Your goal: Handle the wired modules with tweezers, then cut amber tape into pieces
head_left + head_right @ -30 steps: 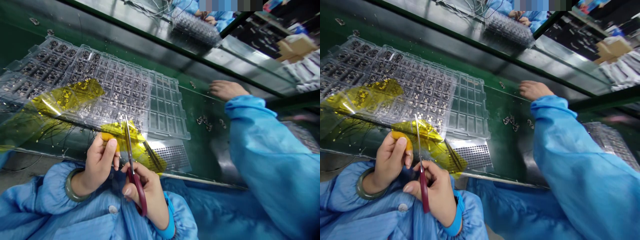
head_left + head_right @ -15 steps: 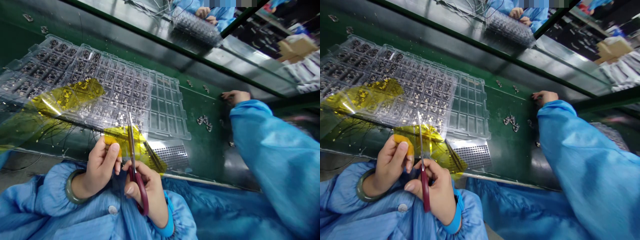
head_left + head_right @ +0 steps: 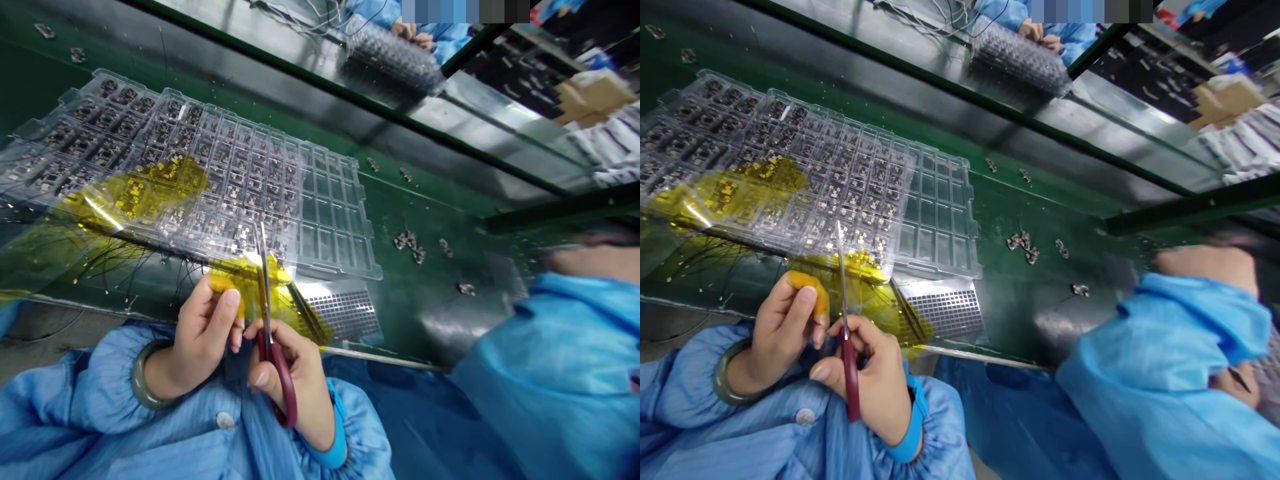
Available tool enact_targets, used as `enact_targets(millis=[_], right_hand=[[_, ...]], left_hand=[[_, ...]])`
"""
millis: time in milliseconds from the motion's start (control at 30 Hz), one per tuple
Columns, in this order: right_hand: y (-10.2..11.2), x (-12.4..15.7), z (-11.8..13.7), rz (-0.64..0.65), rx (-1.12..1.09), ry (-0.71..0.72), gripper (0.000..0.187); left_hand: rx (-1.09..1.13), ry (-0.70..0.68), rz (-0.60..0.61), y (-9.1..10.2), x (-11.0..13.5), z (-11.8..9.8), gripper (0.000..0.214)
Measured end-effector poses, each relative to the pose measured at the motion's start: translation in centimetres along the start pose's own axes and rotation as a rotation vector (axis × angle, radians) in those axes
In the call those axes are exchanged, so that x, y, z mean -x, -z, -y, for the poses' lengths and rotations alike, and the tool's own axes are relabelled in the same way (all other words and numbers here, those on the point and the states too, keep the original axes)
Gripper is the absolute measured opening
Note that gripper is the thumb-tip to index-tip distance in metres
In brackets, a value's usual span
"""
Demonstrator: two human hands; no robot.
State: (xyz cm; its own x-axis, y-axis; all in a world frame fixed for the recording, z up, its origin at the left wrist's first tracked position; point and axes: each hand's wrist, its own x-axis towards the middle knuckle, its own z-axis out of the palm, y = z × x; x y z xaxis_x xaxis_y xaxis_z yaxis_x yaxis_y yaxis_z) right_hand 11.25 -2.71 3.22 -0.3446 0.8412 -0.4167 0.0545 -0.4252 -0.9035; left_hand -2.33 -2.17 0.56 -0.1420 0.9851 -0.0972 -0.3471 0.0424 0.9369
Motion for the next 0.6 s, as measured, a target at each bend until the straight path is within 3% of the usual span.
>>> enact_targets(millis=[233, 367, 433, 600], right_hand=[[0.8, 0.1, -0.8, 0.077, 0.099, 0.041, 0.073], [1.7, 0.3, -0.7, 0.256, 0.242, 0.214, 0.080], [1.9, 0.6, -0.4, 0.311, 0.322, 0.231, 0.081], [1.6, 1.1, 0.1, 0.247, 0.424, 0.187, 0.082]], left_hand=[[0.161, 0.061, 0.005, 0.2, 0.0, 0.1, 0.029], [0.167, 0.050, -0.043, 0.0, -0.6, -0.2, 0.028], [0.158, 0.040, -0.075, -0.2, -0.9, -0.3, 0.027], [0.105, 0.052, -0.063, -0.6, -1.0, -0.5, 0.025]])
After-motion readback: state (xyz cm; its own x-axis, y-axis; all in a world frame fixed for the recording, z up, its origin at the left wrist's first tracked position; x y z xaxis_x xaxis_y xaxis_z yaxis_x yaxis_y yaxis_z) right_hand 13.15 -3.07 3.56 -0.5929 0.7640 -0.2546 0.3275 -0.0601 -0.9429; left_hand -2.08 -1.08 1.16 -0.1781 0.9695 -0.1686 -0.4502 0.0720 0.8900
